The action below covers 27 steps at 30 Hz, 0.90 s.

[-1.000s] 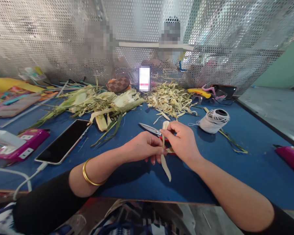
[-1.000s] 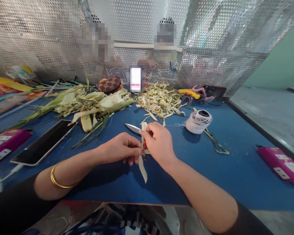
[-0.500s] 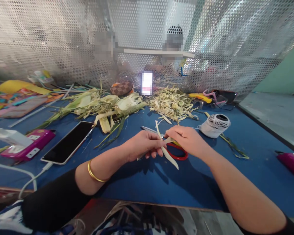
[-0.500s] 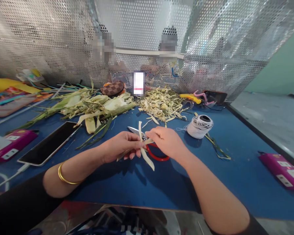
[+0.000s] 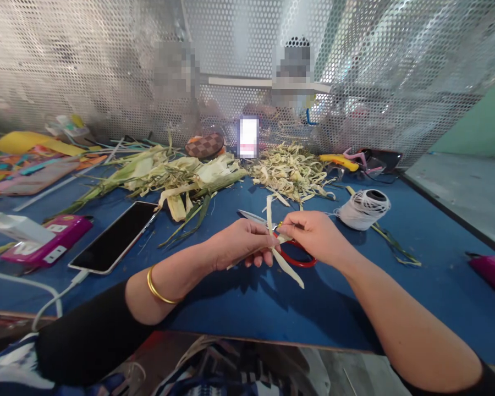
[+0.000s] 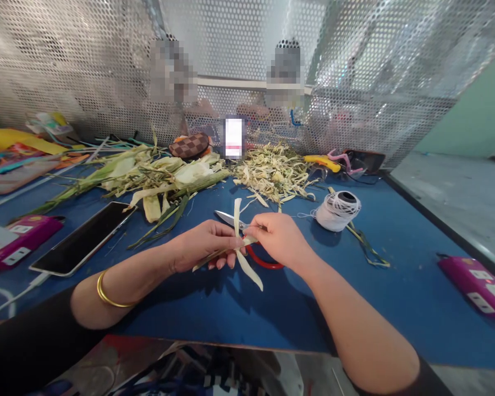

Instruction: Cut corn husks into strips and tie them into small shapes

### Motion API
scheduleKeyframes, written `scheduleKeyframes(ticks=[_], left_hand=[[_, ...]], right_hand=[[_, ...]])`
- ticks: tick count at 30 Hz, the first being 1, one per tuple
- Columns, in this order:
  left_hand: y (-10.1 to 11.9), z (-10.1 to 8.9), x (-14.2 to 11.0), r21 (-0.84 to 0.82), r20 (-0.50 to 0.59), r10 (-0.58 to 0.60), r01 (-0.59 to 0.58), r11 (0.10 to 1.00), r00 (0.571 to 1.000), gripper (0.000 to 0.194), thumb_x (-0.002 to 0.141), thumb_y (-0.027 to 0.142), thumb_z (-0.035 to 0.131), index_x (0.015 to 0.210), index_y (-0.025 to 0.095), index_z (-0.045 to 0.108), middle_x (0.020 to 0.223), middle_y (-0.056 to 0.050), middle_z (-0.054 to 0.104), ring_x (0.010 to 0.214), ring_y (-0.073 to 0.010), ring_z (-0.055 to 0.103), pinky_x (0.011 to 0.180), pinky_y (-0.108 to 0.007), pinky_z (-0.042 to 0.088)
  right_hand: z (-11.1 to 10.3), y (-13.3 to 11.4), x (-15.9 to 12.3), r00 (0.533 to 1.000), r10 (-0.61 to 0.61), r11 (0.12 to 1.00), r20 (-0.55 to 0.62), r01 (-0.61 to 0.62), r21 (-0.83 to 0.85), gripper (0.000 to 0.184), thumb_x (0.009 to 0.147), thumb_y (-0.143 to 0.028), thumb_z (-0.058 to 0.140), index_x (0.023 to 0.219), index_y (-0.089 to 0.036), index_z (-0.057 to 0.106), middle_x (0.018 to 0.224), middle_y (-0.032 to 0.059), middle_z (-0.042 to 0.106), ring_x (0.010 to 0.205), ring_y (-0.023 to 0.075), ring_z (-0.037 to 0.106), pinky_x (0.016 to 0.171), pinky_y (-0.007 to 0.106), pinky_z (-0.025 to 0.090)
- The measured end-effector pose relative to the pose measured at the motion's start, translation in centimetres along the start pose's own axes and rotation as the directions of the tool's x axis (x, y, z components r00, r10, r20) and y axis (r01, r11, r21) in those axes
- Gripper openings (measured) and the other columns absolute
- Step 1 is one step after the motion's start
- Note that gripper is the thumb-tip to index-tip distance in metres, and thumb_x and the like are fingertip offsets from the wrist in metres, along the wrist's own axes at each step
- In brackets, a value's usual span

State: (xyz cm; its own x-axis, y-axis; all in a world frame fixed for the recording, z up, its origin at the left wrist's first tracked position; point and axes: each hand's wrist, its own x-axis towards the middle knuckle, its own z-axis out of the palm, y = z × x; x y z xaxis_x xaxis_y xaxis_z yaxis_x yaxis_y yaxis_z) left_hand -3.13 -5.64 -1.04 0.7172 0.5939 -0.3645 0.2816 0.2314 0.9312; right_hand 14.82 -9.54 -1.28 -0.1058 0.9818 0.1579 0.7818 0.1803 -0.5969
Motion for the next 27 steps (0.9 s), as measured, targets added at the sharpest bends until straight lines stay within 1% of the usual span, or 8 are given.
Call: scheduleKeyframes(ticks=[3, 6, 7, 9, 11, 14, 19, 27], left_hand=[[-0.1, 0.1, 0.1, -0.082, -0.033, -0.026, 0.023, 0.996, 0.999, 0.018, 0.075, 0.031, 0.064, 0.071, 0.013, 0.065, 0.057, -0.003, 0.066, 0.043, -0.0076, 0.054, 0.043, -0.018, 0.039], [-0.3, 0.1, 0.4, -0.219, -0.06, -0.034, 0.02, 0.976, 0.998, 0.022, 0.073, 0.033, 0.067, 0.075, 0.012, 0.067, 0.068, -0.008, 0.07, 0.055, -0.0122, 0.062, 0.052, -0.022, 0.047], [-0.4, 0.0, 0.5, -0.259, -0.076, -0.03, 0.01, 0.966, 0.997, 0.022, 0.071, 0.033, 0.067, 0.075, 0.011, 0.068, 0.069, -0.008, 0.07, 0.058, -0.0132, 0.063, 0.055, -0.023, 0.048], [-0.5, 0.0, 0.7, -0.322, -0.12, -0.021, -0.019, 0.946, 0.993, 0.018, 0.068, 0.028, 0.069, 0.07, 0.01, 0.067, 0.066, -0.007, 0.068, 0.058, -0.0128, 0.062, 0.056, -0.023, 0.048], [-0.5, 0.0, 0.7, -0.355, -0.166, -0.012, -0.048, 0.934, 0.986, 0.013, 0.063, 0.022, 0.07, 0.064, 0.009, 0.066, 0.061, -0.004, 0.064, 0.054, -0.0104, 0.058, 0.053, -0.02, 0.045], [-0.5, 0.1, 0.7, -0.356, -0.164, 0.005, -0.064, 0.932, 0.986, 0.016, 0.058, 0.022, 0.075, 0.064, 0.009, 0.067, 0.06, -0.003, 0.061, 0.053, -0.0082, 0.054, 0.05, -0.018, 0.04], [-0.7, 0.1, 0.7, -0.336, -0.166, 0.055, -0.109, 0.936, 0.985, 0.028, 0.055, 0.031, 0.082, 0.067, 0.009, 0.069, 0.062, -0.003, 0.064, 0.056, -0.0081, 0.055, 0.055, -0.02, 0.042], [-0.8, 0.3, 0.6, -0.344, -0.214, 0.062, -0.135, 0.929, 0.975, 0.03, 0.055, 0.032, 0.083, 0.072, 0.01, 0.071, 0.069, -0.005, 0.068, 0.062, -0.011, 0.059, 0.06, -0.022, 0.045]], right_hand=[[-0.1, 0.0, -0.2, 0.979, -0.145, 0.983, -0.145, 0.126, -0.136, 0.021, 0.085, -0.027, 0.054, 0.068, -0.018, 0.063, 0.069, 0.0013, 0.062, 0.066, 0.0153, 0.054, 0.063, 0.028, 0.038], [-0.3, -0.7, -0.8, 0.825, -0.471, 0.858, -0.311, 0.348, -0.378, 0.013, 0.086, -0.025, 0.055, 0.086, -0.02, 0.068, 0.085, 0.0055, 0.065, 0.082, 0.02, 0.056, 0.079, 0.036, 0.037], [-0.2, -1.1, -1.0, 0.773, -0.564, 0.798, -0.29, 0.419, -0.434, 0.014, 0.087, -0.024, 0.055, 0.089, -0.021, 0.068, 0.084, 0.0055, 0.064, 0.081, 0.0199, 0.055, 0.08, 0.037, 0.036], [0.3, -1.9, -1.4, 0.718, -0.683, 0.678, -0.136, 0.554, -0.483, 0.017, 0.089, -0.023, 0.052, 0.094, -0.02, 0.067, 0.08, 0.0045, 0.063, 0.077, 0.0183, 0.053, 0.077, 0.036, 0.036], [1.1, -2.6, -1.7, 0.7, -0.714, 0.579, 0.034, 0.617, -0.532, 0.021, 0.09, -0.018, 0.047, 0.099, -0.016, 0.066, 0.079, 0.005, 0.062, 0.075, 0.018, 0.051, 0.076, 0.035, 0.035], [2.2, -2.8, -1.7, 0.69, -0.711, 0.477, 0.137, 0.617, -0.626, 0.027, 0.092, -0.012, 0.039, 0.09, -0.014, 0.065, 0.075, 0.0056, 0.06, 0.072, 0.0184, 0.048, 0.074, 0.035, 0.034], [2.4, -2.6, -1.8, 0.657, -0.749, 0.458, 0.084, 0.606, -0.651, 0.033, 0.093, -0.011, 0.035, 0.073, -0.016, 0.061, 0.067, 0.0038, 0.056, 0.065, 0.0162, 0.044, 0.073, 0.033, 0.034], [2.4, -2.7, -2.0, 0.588, -0.804, 0.419, 0.087, 0.663, -0.62, 0.031, 0.093, -0.01, 0.039, 0.076, -0.014, 0.064, 0.066, 0.0037, 0.06, 0.067, 0.0159, 0.05, 0.076, 0.034, 0.037]])
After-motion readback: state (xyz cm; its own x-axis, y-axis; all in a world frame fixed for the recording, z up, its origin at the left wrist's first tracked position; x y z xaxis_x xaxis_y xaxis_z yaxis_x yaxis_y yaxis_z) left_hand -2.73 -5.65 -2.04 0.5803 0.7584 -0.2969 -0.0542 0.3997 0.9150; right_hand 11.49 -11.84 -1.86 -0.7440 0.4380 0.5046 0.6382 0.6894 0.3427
